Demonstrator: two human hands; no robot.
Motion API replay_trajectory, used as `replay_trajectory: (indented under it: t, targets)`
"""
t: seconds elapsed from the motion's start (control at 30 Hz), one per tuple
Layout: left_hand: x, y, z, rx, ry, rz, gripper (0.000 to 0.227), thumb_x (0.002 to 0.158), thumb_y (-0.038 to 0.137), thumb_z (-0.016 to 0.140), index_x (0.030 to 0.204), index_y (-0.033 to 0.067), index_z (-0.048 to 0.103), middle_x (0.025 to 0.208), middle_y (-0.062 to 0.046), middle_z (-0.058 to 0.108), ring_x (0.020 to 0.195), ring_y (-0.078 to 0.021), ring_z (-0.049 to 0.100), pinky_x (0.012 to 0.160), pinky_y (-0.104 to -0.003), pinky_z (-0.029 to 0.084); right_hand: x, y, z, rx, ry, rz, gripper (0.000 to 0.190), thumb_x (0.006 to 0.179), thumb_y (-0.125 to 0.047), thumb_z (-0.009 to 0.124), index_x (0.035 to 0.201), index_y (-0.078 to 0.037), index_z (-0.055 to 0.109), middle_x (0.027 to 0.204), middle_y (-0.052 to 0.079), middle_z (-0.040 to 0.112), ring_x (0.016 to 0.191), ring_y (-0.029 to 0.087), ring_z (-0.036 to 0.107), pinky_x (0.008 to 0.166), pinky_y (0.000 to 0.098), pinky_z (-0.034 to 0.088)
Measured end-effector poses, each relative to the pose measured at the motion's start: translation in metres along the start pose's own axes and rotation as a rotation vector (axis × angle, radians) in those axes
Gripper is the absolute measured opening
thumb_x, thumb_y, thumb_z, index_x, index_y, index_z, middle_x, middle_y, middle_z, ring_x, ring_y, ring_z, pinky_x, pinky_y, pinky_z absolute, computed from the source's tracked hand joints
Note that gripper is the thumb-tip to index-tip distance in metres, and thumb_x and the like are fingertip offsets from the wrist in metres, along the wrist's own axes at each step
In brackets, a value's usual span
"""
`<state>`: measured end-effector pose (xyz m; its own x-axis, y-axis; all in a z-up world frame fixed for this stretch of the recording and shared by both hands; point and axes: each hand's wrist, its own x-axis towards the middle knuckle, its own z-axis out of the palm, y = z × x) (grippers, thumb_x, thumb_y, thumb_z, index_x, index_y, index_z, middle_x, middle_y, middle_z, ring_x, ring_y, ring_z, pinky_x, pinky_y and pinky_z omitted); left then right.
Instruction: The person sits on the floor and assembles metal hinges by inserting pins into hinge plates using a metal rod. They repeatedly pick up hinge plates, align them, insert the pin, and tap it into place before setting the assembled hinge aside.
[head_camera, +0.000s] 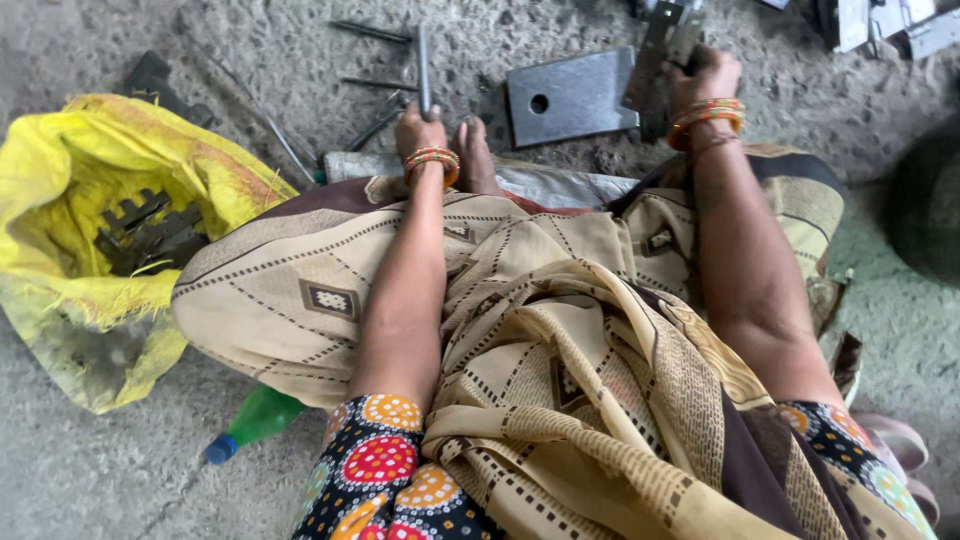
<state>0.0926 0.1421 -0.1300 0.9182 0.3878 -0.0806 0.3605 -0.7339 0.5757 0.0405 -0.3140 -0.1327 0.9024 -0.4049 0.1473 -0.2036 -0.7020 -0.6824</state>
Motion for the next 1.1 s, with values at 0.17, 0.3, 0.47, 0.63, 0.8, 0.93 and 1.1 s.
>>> replay_trajectory:
  t: [0.17,0.3,0.47,0.63,0.8,0.93,1.1]
  targets:
    - [-0.005,0.011,0.012,0.076,-0.021,-0.004,0.040,0.084,0.026,0.078,0.122,0.0182,0.069,0.102,-0.015,0.076,0.093,-0.0351,0.074,0.078,-0.047,0.059,0.015,0.043,-0.027,-0.186,-0.128,-0.009,0.030,0.082,-0.021,0.092,0.100,-0.001,0.080,0.089,0.018,0.077,0.080,0.030,0.074,0.075,0.0399,0.058]
    - [-0.002,0.019,0.005,0.205,-0.111,-0.034,0.045,0.085,0.024,0.078,0.128,0.0206,0.065,0.104,-0.014,0.075,0.095,-0.0327,0.075,0.079,-0.046,0.061,0.022,0.035,-0.033,-0.108,-0.178,0.199,0.018,0.089,-0.017,0.082,0.105,-0.011,0.082,0.098,0.010,0.079,0.085,0.018,0.076,0.079,0.0298,0.060]
    - [-0.004,0.029,0.003,0.348,-0.115,0.006,0.045,0.081,0.026,0.081,0.122,0.0177,0.066,0.103,-0.015,0.073,0.095,-0.0349,0.073,0.076,-0.049,0.059,0.013,0.009,-0.050,0.225,-0.163,0.093,0.024,0.097,-0.013,0.081,0.119,-0.004,0.077,0.109,0.010,0.078,0.093,0.015,0.075,0.083,0.0294,0.062]
    - [0.006,0.039,0.000,0.261,0.014,0.228,0.043,0.079,0.022,0.082,0.116,0.0113,0.064,0.118,-0.017,0.067,0.100,-0.0395,0.068,0.077,-0.051,0.056,0.015,-0.016,-0.051,0.694,-0.191,0.282,0.021,0.104,-0.009,0.073,0.124,-0.003,0.073,0.112,0.010,0.078,0.092,0.015,0.076,0.080,0.0289,0.065]
    - [0.044,0.072,0.028,0.193,-0.040,0.453,0.048,0.083,0.018,0.081,0.124,0.0070,0.060,0.123,-0.024,0.061,0.106,-0.0429,0.064,0.089,-0.049,0.054,0.028,-0.025,-0.046,1.001,-0.125,0.456,0.018,0.106,-0.008,0.068,0.123,-0.002,0.069,0.111,0.009,0.079,0.084,0.017,0.075,0.072,0.0307,0.064]
    - [0.086,0.112,0.066,0.212,-0.127,0.524,0.053,0.087,0.013,0.078,0.132,0.0066,0.052,0.126,-0.021,0.060,0.113,-0.0414,0.064,0.095,-0.048,0.055,0.038,-0.030,-0.034,1.048,-0.106,0.470,0.019,0.105,-0.009,0.068,0.122,0.000,0.069,0.109,0.010,0.078,0.085,0.018,0.075,0.073,0.0323,0.065]
    - [0.136,0.166,0.116,0.257,-0.049,0.510,0.071,0.080,0.020,0.083,0.139,0.0078,0.043,0.133,-0.022,0.056,0.119,-0.0413,0.060,0.096,-0.048,0.053,0.039,-0.040,-0.024,1.065,-0.141,0.412,0.020,0.107,-0.008,0.068,0.125,0.001,0.069,0.112,0.011,0.077,0.091,0.018,0.075,0.081,0.0325,0.065]
